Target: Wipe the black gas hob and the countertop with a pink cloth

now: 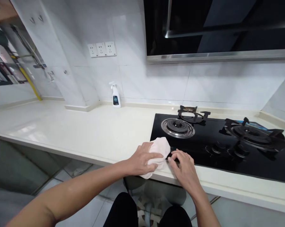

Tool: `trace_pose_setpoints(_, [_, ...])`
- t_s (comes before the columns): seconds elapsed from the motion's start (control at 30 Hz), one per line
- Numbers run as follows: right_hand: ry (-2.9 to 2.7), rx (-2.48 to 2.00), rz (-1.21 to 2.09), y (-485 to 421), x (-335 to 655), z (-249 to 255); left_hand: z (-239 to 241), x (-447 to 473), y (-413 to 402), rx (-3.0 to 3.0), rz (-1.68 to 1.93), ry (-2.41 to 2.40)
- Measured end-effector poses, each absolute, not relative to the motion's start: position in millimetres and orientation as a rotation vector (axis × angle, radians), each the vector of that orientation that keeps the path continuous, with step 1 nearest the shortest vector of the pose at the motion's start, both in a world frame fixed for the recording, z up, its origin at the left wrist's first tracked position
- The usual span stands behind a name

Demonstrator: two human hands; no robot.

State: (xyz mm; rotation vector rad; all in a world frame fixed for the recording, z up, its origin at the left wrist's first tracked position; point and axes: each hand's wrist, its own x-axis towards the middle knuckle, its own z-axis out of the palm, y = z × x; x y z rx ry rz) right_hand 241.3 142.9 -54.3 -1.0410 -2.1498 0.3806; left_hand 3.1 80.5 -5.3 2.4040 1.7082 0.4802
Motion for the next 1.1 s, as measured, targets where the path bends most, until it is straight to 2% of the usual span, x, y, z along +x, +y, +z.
trace_pose_setpoints(0.1, [-2.12,-1.055,0.42,145,243,-55,-2,-33,73,2.323,0.457,1.803])
trace_pose_setpoints(0.37, [-2.213,-1.048,0.312,147,243,-64,7,-133,85,1.739,0.313,2.591])
trace_pose_setpoints(0.47, [-2.221,-1.055,0.284,150,242,-67,4,-113,81,1.762,0.311,2.576])
trace_pose_setpoints(0.6, [-2.222,-1.088,0.218,153,240,-70,-6,-47,72,2.064,0.36,2.276])
trace_pose_setpoints(0.77, [-2.266,-1.065,0.139,154,243,-75,-15,0,58,2.154,0.532,2.306])
trace_pose_setpoints(0.97, [-2.295,-1.043,0.091,159,250,-84,-33,-30,10,2.298,0.729,2.161])
trace_pose_setpoints(1.1, [-2.304,-1.023,0.071,160,250,-86,-38,-102,-17,2.106,0.751,2.349])
